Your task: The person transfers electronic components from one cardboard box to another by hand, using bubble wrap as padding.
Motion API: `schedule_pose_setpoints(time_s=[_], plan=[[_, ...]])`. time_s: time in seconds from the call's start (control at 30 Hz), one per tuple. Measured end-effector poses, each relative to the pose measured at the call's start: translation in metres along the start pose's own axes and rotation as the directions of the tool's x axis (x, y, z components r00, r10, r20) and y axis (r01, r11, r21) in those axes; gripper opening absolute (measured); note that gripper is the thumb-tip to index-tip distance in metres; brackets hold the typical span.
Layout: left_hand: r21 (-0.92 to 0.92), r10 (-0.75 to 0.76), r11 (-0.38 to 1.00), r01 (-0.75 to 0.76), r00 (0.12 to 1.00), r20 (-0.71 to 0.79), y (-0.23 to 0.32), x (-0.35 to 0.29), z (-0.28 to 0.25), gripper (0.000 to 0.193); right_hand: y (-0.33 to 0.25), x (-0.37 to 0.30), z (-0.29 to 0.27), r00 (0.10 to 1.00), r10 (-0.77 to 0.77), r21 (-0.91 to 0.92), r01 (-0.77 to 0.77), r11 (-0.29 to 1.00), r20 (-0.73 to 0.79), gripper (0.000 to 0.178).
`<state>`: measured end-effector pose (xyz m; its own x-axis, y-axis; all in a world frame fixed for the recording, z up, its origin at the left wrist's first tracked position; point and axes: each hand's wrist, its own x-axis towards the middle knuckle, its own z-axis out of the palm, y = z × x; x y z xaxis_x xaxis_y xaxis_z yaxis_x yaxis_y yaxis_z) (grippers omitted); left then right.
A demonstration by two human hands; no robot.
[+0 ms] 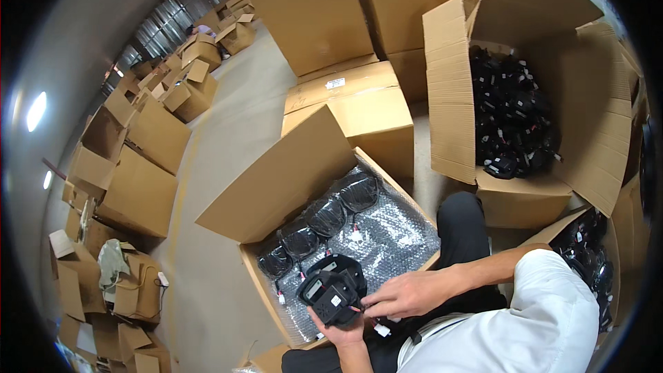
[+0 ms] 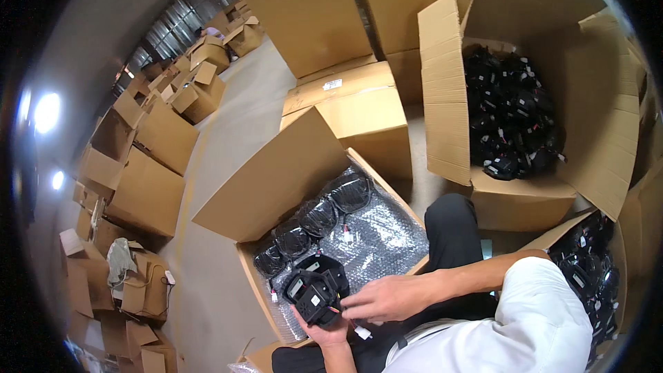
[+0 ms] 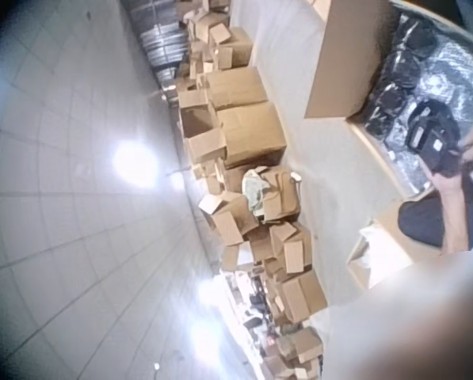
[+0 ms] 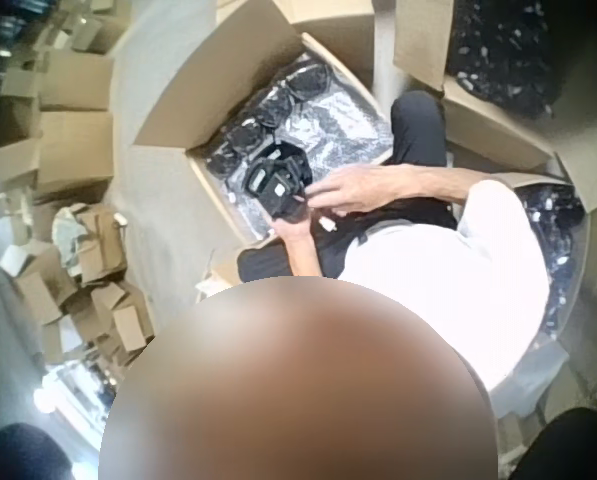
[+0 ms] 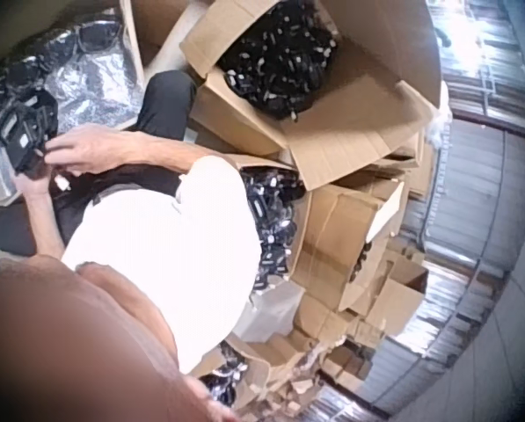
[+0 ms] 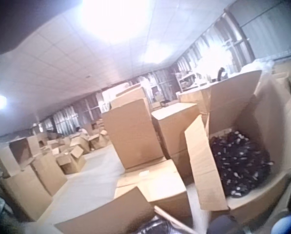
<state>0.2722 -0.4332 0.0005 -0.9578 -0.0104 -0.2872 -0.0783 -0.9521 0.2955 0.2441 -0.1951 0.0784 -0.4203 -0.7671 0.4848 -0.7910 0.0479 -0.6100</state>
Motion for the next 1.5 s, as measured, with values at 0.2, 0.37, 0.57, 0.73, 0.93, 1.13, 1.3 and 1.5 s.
schedule_pose_setpoints(time_s=[0.2, 0.37, 0.57, 0.73, 0.93, 1.13, 1.3, 1.5], plan=[[0.331, 0.187, 0.924, -0.194, 0.981, 0.052, -0.016, -0.001, 0.007, 0.073, -0.002, 0.007, -0.033, 0.899, 0.433, 0.249, -0.405, 0.880, -0.069, 0.054], [0.477, 0.376, 0.752, -0.455, 0.890, 0.257, -0.043, -0.001, 0.052, 0.114, -0.008, 0.025, -0.008, 0.868, 0.452, -0.026, -0.467, 0.884, -0.205, 0.116], [0.514, 0.173, 0.839, -0.178, 0.983, 0.057, -0.025, -0.003, 0.045, 0.063, -0.013, 0.048, 0.010, 0.888, 0.428, -0.225, -0.457, 0.860, -0.167, 0.117], [0.349, 0.156, 0.935, -0.055, 0.951, -0.268, -0.029, -0.004, 0.017, 0.038, -0.014, 0.046, 0.015, 0.862, 0.507, 0.035, -0.507, 0.861, -0.003, 0.102], [0.368, 0.495, 0.855, -0.366, 0.788, -0.367, 0.028, -0.049, -0.018, 0.037, 0.031, 0.089, 0.019, 0.538, 0.810, 0.931, -0.365, -0.026, 0.234, 0.030], [0.504, 0.888, 0.456, -0.733, 0.413, -0.202, 0.122, -0.090, -0.022, 0.044, 0.126, 0.174, 0.145, 0.602, 0.791, 0.883, -0.424, 0.202, 0.108, 0.026], [0.525, 0.885, 0.460, -0.717, 0.418, -0.205, 0.122, -0.101, -0.013, 0.049, 0.163, 0.170, 0.219, 0.462, 0.839, 0.773, -0.629, 0.084, 0.286, 0.037], [0.624, 0.841, 0.514, -0.589, 0.492, -0.228, 0.106, -0.082, -0.020, 0.044, 0.091, 0.151, 0.153, 0.661, 0.750, 0.043, -0.749, 0.661, 0.001, 0.072]])
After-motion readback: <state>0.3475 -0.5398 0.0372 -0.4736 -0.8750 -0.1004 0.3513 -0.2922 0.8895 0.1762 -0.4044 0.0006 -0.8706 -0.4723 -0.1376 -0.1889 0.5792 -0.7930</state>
